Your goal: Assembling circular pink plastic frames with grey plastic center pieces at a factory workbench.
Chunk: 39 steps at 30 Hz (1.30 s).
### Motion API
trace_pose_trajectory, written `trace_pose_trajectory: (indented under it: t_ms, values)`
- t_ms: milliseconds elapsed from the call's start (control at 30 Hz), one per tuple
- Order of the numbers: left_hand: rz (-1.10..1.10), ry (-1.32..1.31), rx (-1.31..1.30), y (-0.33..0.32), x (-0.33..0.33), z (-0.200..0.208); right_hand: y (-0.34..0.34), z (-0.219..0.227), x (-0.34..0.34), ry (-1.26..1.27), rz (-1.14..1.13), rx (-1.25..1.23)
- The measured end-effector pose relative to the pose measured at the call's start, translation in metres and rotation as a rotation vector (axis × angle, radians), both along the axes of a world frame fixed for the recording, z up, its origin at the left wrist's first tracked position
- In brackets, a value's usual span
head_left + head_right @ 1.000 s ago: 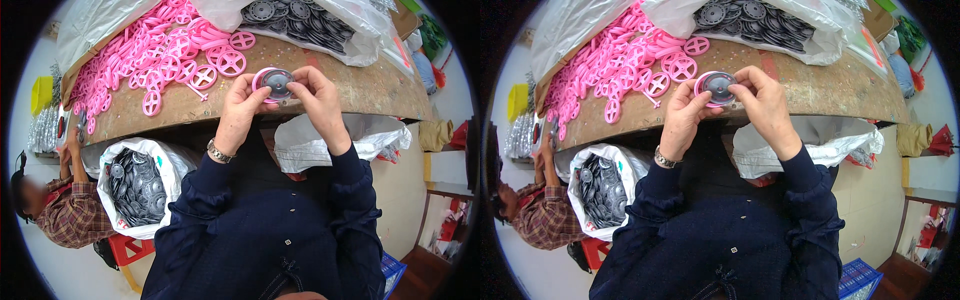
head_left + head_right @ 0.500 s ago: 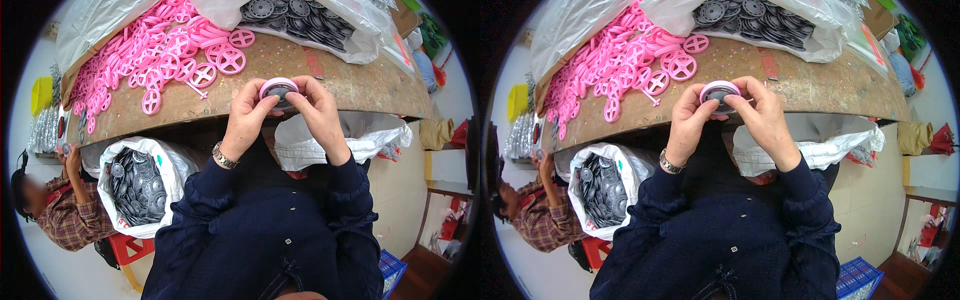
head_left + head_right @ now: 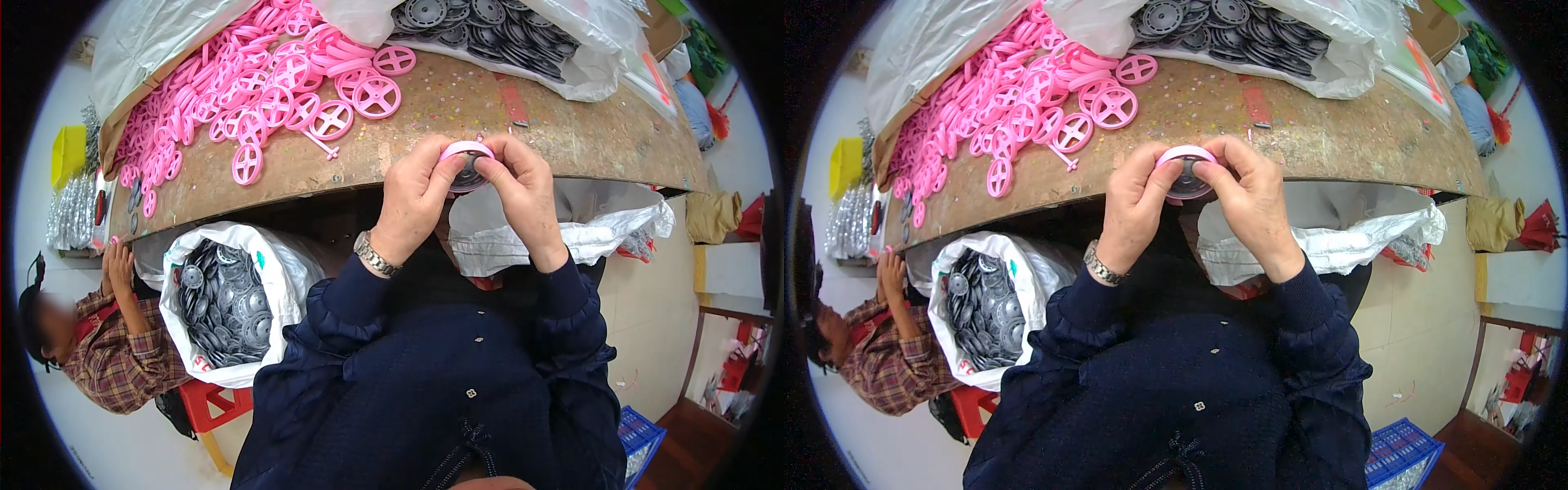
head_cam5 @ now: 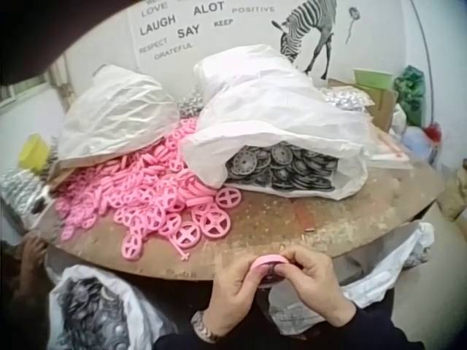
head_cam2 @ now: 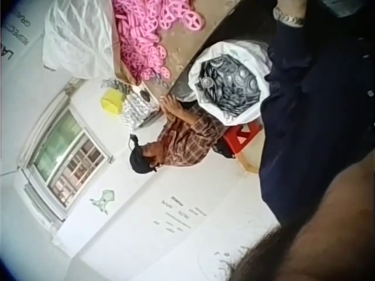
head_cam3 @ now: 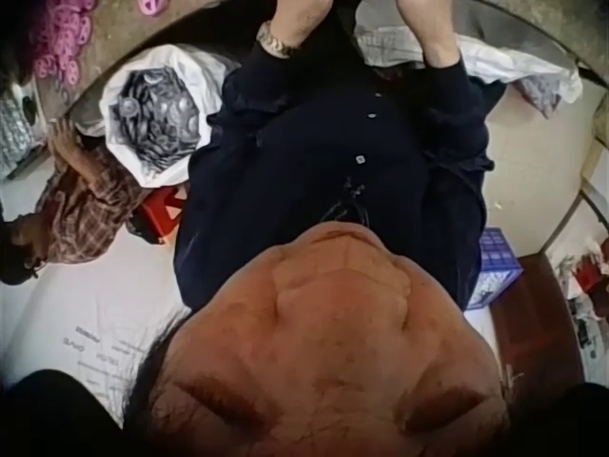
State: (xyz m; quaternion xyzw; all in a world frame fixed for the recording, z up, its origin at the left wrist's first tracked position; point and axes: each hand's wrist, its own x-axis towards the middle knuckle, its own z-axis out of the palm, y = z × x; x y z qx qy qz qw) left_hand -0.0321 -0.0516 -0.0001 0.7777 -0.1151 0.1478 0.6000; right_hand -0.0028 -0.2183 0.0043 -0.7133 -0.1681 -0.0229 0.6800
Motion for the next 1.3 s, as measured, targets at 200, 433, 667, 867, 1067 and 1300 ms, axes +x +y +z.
trace_pose_trajectory:
  t_ms: [200,433,667,867,1067,1300]
  values:
    - [-0.218,0.137,0.029,0.005,0.001,0.001,-0.009,-0.004,0.011,0.125,0.076,0.033]
    - [-0.200,0.248,-0.211,0.006,-0.005,0.006,0.003,0.005,-0.007,0.117,0.157,0.081]
    - [-0.166,0.226,-0.278,0.004,-0.004,0.006,0.001,0.016,-0.005,0.032,0.124,-0.019]
    - [-0.144,0.153,-0.015,0.002,-0.010,0.014,0.005,0.005,-0.009,-0.051,0.016,0.020]
    - [0.016,-0.207,0.399,0.033,-0.010,0.017,-0.025,0.027,-0.009,-0.187,0.084,-0.327]
    - [0.867,-0.150,1.081,0.159,-0.018,0.018,-0.106,0.017,-0.015,-0.247,0.040,-0.904]
